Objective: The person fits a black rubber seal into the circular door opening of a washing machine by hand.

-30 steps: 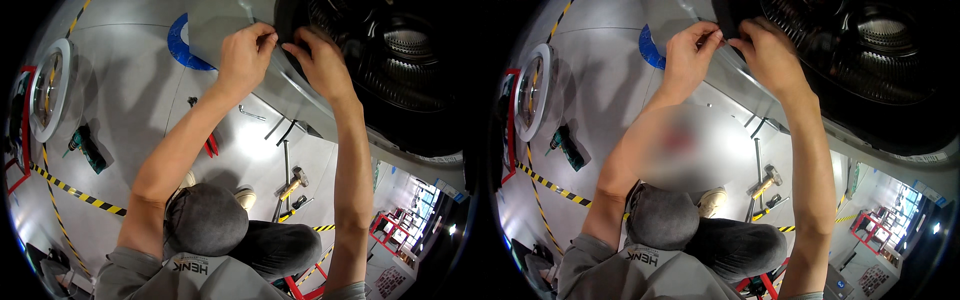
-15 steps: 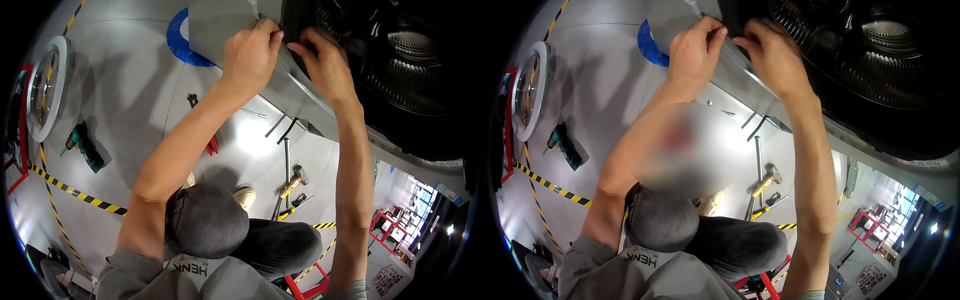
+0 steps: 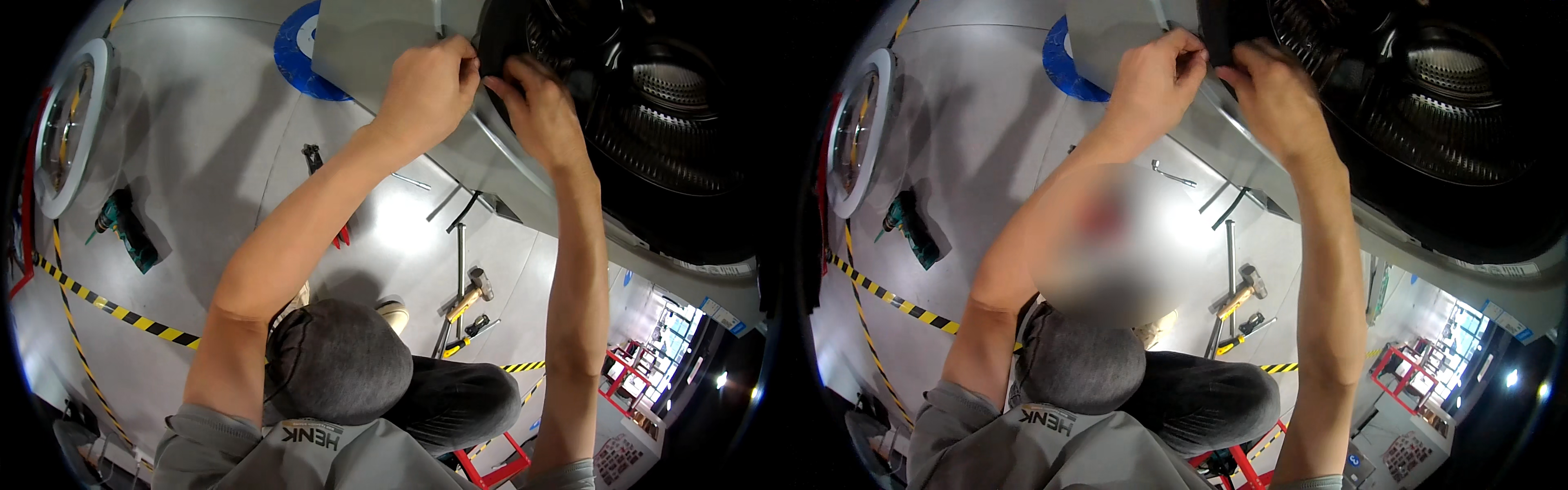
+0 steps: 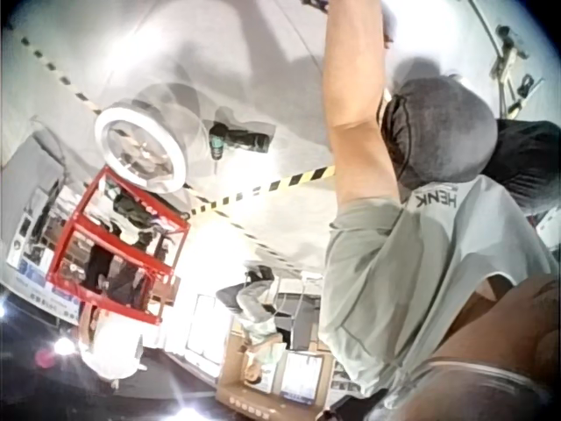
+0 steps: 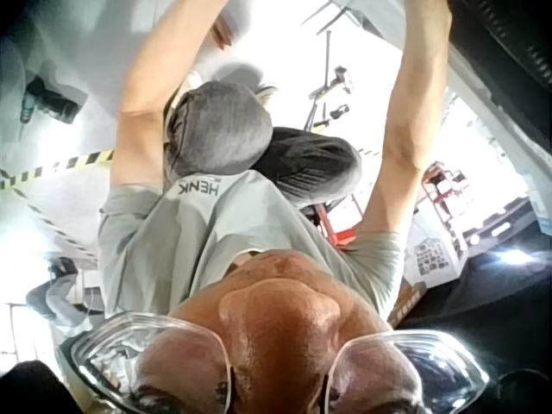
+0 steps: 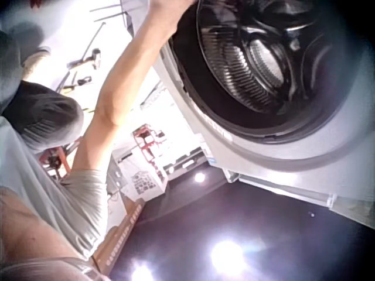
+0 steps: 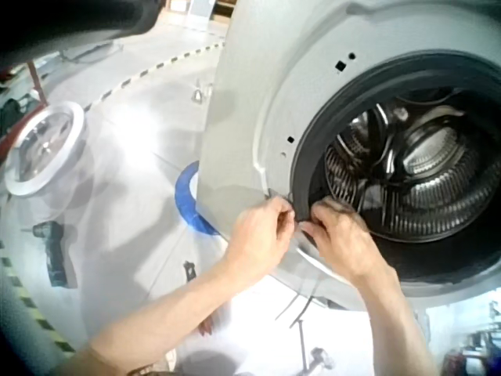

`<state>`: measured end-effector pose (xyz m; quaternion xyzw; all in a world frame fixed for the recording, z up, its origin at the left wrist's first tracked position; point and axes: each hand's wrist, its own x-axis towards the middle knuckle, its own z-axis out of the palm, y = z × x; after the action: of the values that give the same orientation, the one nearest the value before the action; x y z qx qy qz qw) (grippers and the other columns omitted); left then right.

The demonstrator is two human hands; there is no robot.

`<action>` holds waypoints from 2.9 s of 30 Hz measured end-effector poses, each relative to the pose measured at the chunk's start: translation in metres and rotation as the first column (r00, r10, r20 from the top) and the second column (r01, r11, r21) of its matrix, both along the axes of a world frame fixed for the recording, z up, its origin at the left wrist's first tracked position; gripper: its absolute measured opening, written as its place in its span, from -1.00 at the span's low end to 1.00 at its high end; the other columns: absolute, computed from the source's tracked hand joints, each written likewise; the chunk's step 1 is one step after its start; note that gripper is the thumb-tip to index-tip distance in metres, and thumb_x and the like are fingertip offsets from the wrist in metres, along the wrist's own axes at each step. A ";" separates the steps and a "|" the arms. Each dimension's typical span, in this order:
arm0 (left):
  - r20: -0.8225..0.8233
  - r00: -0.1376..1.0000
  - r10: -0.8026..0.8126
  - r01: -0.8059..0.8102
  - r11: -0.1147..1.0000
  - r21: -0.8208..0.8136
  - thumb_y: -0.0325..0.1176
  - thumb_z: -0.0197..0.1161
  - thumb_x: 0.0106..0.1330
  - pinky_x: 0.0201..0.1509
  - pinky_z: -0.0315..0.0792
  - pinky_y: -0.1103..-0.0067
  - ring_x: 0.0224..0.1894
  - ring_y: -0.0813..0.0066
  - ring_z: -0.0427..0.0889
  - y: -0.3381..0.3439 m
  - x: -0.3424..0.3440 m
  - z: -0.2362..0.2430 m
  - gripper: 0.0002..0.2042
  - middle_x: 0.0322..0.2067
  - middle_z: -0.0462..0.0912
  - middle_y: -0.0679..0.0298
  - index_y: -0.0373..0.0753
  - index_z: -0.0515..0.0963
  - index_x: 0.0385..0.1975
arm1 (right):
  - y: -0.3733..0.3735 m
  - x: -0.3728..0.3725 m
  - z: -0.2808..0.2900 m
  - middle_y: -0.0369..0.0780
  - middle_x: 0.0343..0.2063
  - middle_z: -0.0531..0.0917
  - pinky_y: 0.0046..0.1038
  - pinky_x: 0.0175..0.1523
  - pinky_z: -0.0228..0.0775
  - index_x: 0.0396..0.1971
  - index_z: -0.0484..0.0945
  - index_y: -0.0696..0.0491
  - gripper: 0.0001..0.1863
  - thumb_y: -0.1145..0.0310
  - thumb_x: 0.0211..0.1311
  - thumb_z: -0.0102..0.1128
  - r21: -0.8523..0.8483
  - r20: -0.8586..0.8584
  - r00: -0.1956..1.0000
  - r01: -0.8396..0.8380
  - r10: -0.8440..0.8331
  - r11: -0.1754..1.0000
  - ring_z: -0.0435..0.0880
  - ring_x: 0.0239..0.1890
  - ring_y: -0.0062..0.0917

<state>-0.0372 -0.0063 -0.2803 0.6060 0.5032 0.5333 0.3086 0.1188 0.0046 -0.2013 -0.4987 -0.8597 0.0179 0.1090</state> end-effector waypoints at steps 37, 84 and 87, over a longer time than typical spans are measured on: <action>0.057 0.998 -0.021 0.026 0.996 -0.081 -0.41 0.27 0.29 -0.25 0.57 0.44 -0.41 0.17 0.75 -0.012 0.019 -0.018 -0.84 -0.42 0.75 0.06 -0.38 0.67 -0.29 | -0.010 0.011 0.002 -0.08 -0.43 0.68 -0.29 -0.21 0.53 -0.25 0.61 0.10 -0.82 0.31 0.29 0.34 -0.148 0.034 0.994 0.106 -0.102 0.983 0.71 -0.37 -0.20; 0.170 0.981 -0.095 0.127 0.974 -0.187 -0.40 0.27 0.36 -0.21 0.58 0.56 -0.37 0.41 0.78 -0.015 0.035 -0.030 -0.82 -0.41 0.78 0.12 -0.40 0.68 -0.24 | -0.016 0.026 0.006 -0.06 -0.36 0.72 -0.32 -0.21 0.54 -0.16 0.62 0.11 -0.72 0.20 0.33 0.34 -0.211 0.134 0.974 0.209 -0.184 0.955 0.75 -0.35 -0.29; 0.261 0.959 -0.110 0.163 0.968 -0.190 -0.43 0.25 0.37 -0.20 0.59 0.59 -0.36 0.44 0.77 -0.024 0.038 -0.033 -0.83 -0.41 0.78 0.14 -0.42 0.67 -0.22 | -0.016 0.030 0.009 -0.06 -0.35 0.72 -0.29 -0.20 0.55 -0.18 0.61 0.12 -0.75 0.24 0.33 0.33 -0.204 0.128 0.986 0.133 -0.109 0.970 0.75 -0.32 -0.26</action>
<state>0.0006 -0.0300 -0.3134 0.5321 0.4706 0.5263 0.4673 0.1491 -0.0119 -0.1923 -0.5592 -0.8257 0.0735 0.0059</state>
